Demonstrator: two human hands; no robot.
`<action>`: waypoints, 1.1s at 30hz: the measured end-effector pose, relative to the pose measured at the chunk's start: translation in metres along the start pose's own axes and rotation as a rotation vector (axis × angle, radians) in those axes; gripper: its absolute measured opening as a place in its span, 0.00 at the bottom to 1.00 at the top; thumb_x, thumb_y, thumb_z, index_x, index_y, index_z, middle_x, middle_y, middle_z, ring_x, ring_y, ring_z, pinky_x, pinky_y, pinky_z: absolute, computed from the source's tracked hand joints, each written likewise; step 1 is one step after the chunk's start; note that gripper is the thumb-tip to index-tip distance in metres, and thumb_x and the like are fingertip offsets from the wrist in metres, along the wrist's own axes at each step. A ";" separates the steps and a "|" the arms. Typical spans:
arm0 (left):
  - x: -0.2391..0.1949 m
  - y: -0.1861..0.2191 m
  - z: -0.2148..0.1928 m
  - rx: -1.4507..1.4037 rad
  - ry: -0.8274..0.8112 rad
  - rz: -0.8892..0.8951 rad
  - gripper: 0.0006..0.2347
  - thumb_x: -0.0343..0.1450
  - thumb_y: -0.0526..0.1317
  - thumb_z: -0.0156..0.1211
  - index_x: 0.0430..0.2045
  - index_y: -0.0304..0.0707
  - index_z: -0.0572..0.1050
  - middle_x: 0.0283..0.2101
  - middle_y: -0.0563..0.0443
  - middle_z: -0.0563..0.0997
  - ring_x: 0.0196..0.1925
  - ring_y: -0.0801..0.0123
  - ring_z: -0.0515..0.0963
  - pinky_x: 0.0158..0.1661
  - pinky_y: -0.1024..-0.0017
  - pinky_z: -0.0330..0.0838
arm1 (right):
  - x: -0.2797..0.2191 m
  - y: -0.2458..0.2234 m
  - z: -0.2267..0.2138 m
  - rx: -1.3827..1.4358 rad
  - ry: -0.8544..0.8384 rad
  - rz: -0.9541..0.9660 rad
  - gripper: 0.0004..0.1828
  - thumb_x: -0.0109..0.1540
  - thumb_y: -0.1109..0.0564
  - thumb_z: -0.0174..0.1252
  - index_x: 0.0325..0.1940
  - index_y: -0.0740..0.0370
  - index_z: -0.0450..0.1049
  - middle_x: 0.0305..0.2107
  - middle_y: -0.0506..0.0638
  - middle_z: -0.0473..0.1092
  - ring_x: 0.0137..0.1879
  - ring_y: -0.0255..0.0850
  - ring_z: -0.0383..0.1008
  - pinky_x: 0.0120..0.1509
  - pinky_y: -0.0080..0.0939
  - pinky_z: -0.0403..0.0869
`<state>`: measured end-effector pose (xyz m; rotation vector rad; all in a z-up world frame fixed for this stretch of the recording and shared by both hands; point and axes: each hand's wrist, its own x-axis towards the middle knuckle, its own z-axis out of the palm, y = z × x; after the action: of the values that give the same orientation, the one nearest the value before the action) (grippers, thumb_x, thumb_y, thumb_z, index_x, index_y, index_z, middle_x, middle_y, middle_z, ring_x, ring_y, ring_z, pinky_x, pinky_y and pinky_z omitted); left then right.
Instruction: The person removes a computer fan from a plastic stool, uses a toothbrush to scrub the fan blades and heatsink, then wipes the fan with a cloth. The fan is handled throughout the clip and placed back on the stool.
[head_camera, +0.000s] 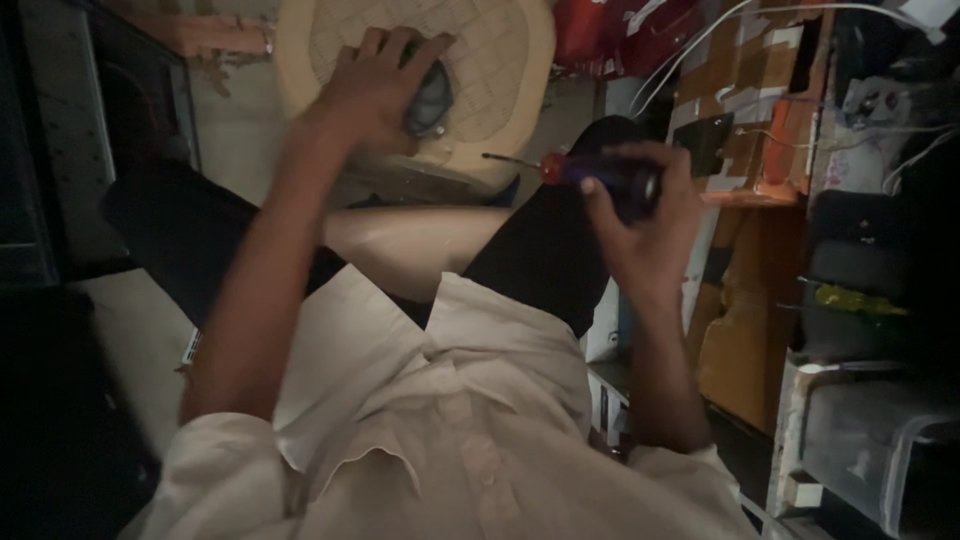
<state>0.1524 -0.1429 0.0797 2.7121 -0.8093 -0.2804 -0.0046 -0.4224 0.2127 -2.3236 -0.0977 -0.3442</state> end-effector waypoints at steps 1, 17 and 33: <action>0.004 0.000 -0.002 -0.001 -0.053 0.012 0.57 0.47 0.41 0.83 0.74 0.55 0.51 0.71 0.43 0.59 0.71 0.46 0.59 0.65 0.45 0.56 | 0.002 0.000 0.000 -0.001 -0.006 -0.002 0.22 0.65 0.61 0.71 0.57 0.65 0.67 0.48 0.58 0.77 0.55 0.45 0.80 0.61 0.43 0.77; 0.005 0.003 0.042 0.080 0.240 0.000 0.47 0.55 0.49 0.79 0.73 0.49 0.59 0.72 0.36 0.59 0.73 0.40 0.56 0.61 0.37 0.60 | 0.053 0.012 0.039 -0.055 -0.058 -0.211 0.21 0.68 0.61 0.70 0.56 0.65 0.64 0.42 0.58 0.76 0.48 0.46 0.82 0.51 0.42 0.78; 0.003 0.005 0.039 0.058 0.283 0.011 0.43 0.58 0.50 0.78 0.70 0.46 0.63 0.70 0.36 0.61 0.71 0.42 0.57 0.57 0.38 0.63 | 0.058 0.012 0.049 -0.043 -0.081 -0.243 0.20 0.68 0.59 0.70 0.54 0.64 0.64 0.42 0.57 0.76 0.47 0.46 0.82 0.51 0.43 0.78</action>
<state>0.1416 -0.1573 0.0445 2.7143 -0.7585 0.1302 0.0633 -0.3982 0.1878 -2.3729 -0.4186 -0.3756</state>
